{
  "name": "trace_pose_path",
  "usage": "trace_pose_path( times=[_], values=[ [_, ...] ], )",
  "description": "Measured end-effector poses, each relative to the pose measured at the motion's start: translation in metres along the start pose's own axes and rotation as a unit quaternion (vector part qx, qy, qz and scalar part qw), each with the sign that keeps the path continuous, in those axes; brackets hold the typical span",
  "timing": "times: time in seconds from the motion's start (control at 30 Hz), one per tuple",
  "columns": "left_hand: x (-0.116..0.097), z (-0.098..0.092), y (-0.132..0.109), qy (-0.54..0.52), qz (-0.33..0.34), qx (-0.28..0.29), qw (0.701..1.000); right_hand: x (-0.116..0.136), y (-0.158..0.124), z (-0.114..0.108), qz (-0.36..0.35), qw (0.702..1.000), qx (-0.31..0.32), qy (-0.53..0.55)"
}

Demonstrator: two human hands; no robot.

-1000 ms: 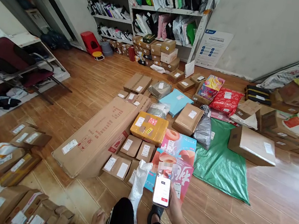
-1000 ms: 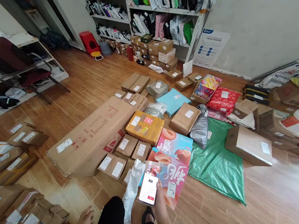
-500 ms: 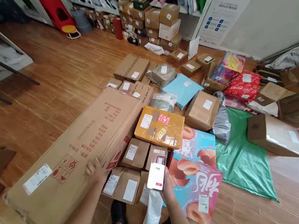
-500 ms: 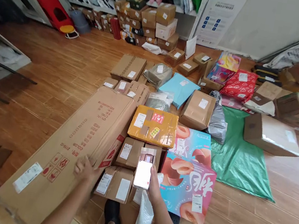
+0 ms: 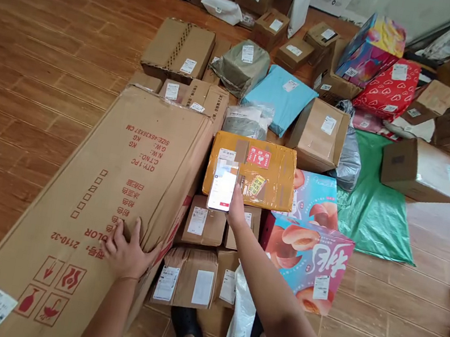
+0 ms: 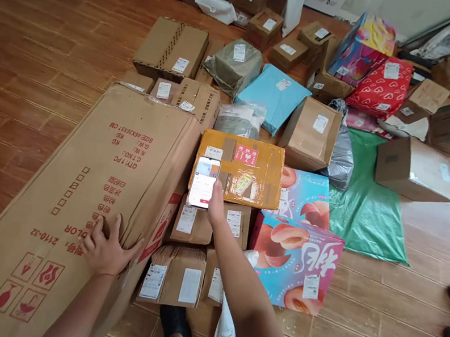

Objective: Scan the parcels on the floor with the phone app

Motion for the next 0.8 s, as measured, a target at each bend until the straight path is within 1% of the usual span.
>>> trace_pose_path(
  times=[0.13, 0.27, 0.43, 0.53, 0.67, 0.8],
  values=[
    [-0.003, -0.004, 0.002, -0.015, 0.007, -0.032, 0.999, 0.005, 0.019, 0.014, 0.012, 0.999, 0.008, 0.032],
    [-0.003, -0.003, 0.003, -0.013, 0.005, -0.032, 0.999, 0.014, 0.024, 0.02, 0.006, 1.0, 0.008, 0.027],
    [-0.001, 0.002, 0.004, -0.011, 0.012, -0.022, 1.0, 0.016, 0.027, 0.018, 0.017, 1.0, -0.003, 0.008],
    [-0.001, 0.002, 0.004, -0.021, 0.003, -0.015, 1.0, 0.015, 0.028, 0.015, 0.022, 1.0, -0.01, -0.009],
    [-0.003, 0.001, 0.005, -0.015, 0.007, -0.012, 1.0, 0.016, 0.027, 0.017, 0.01, 1.0, -0.007, -0.002],
    [-0.004, 0.0, 0.005, -0.006, 0.012, -0.018, 1.0, 0.016, 0.025, 0.019, 0.013, 1.0, 0.001, 0.016]
  ],
)
Point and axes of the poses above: each hand's wrist, its own y-axis towards the middle knuckle, its own z-axis out of the palm, x = y × z, the point moved 7 cm from there along y, towards the middle knuckle, and after that the axes turned 1 degree about -z, right-handed, at the moved point
